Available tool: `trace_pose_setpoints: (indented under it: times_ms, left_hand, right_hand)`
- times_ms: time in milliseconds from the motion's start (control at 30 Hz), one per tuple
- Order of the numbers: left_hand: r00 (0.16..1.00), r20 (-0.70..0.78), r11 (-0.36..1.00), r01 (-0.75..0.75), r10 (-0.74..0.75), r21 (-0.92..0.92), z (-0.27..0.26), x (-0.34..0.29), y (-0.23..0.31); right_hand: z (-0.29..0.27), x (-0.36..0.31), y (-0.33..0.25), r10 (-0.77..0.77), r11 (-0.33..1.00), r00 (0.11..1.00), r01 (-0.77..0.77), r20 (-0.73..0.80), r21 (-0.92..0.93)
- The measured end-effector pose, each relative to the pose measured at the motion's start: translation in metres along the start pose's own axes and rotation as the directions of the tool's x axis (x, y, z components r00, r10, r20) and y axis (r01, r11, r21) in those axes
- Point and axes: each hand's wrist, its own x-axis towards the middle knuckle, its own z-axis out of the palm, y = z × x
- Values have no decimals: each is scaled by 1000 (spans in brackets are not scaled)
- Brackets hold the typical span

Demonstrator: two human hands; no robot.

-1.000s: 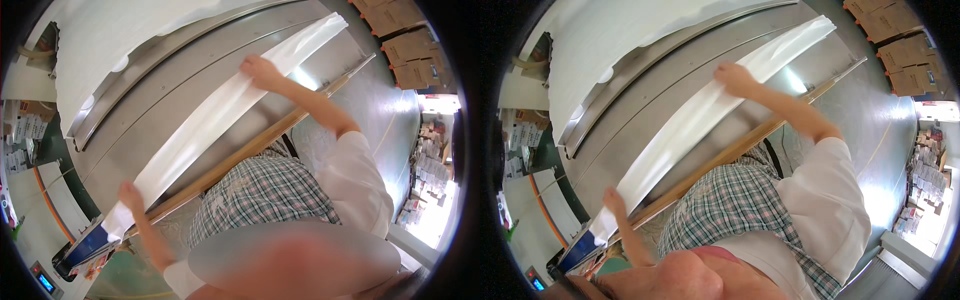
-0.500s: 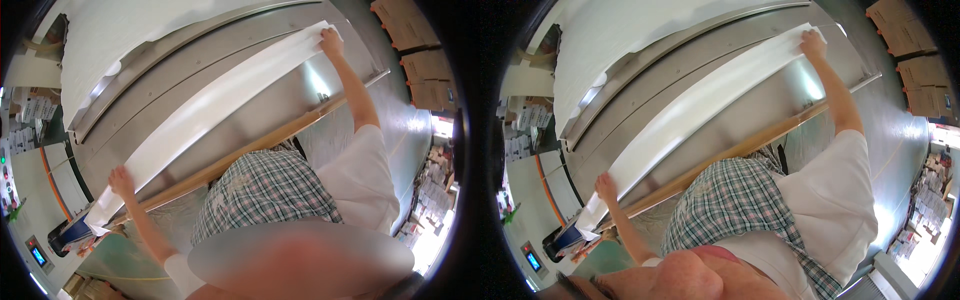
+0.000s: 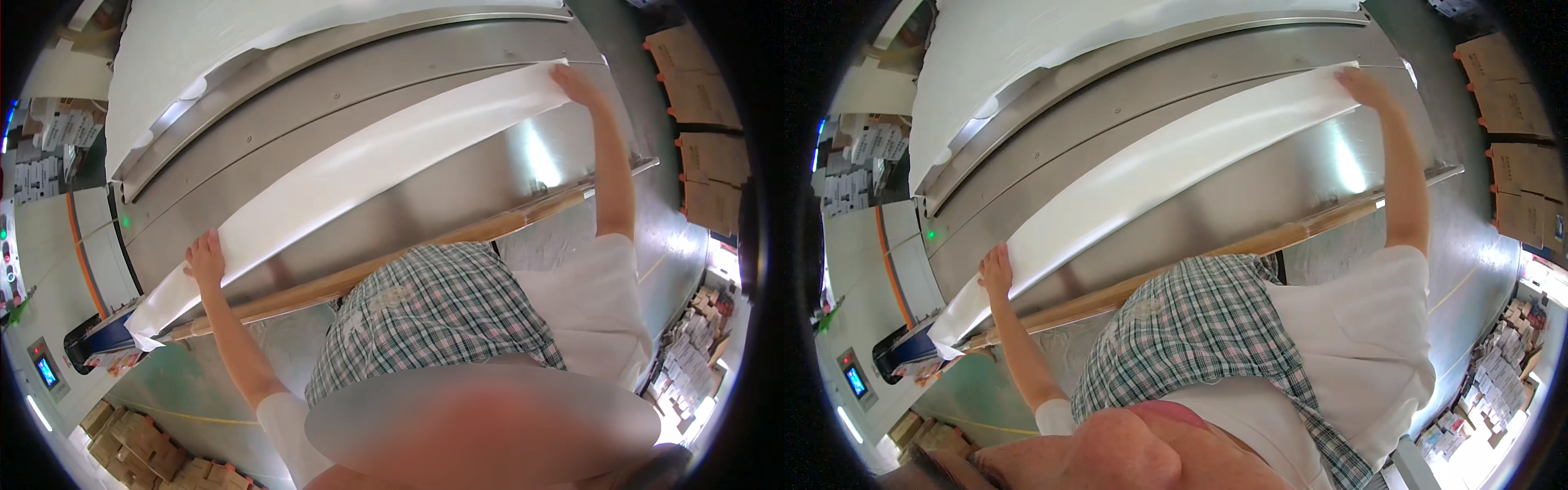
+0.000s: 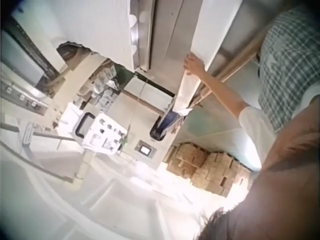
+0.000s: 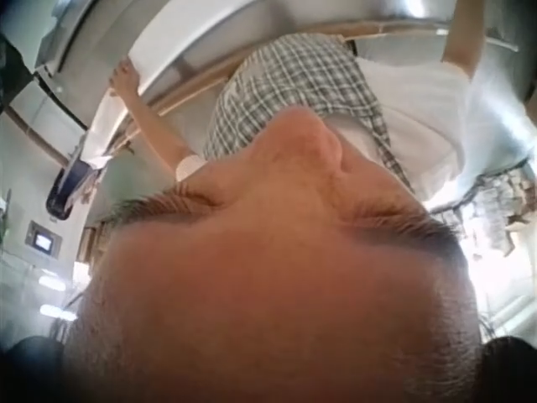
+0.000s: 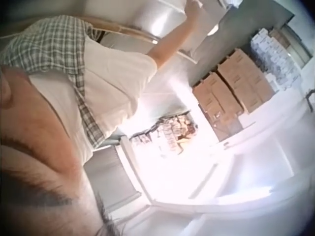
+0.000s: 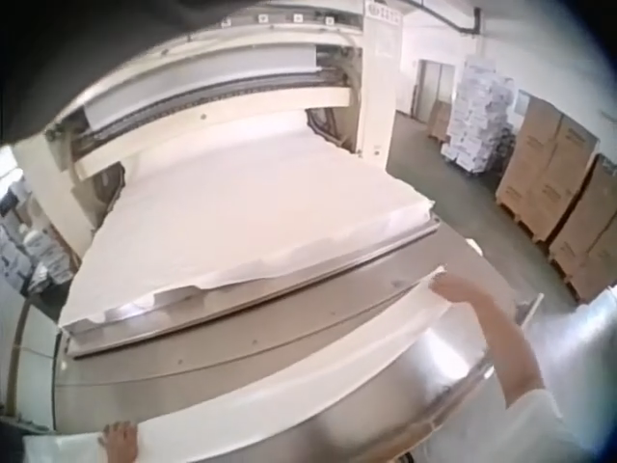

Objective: The person is taking batches of white paper sheets from a large stack, aligning them, and placing them onto a processing machine.

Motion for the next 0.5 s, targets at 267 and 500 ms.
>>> trace_pose_setpoints:
  times_ms: [267,500]
  left_hand:
    - [989,-1,981,-148,150,125,31,21,-70]
    - [994,-17,983,-108,112,148,30,25,-41]
  right_hand:
    - [76,84,19,-132,991,982,133,136,1]
    - [65,31,49,-108,920,945,-23,309,392]
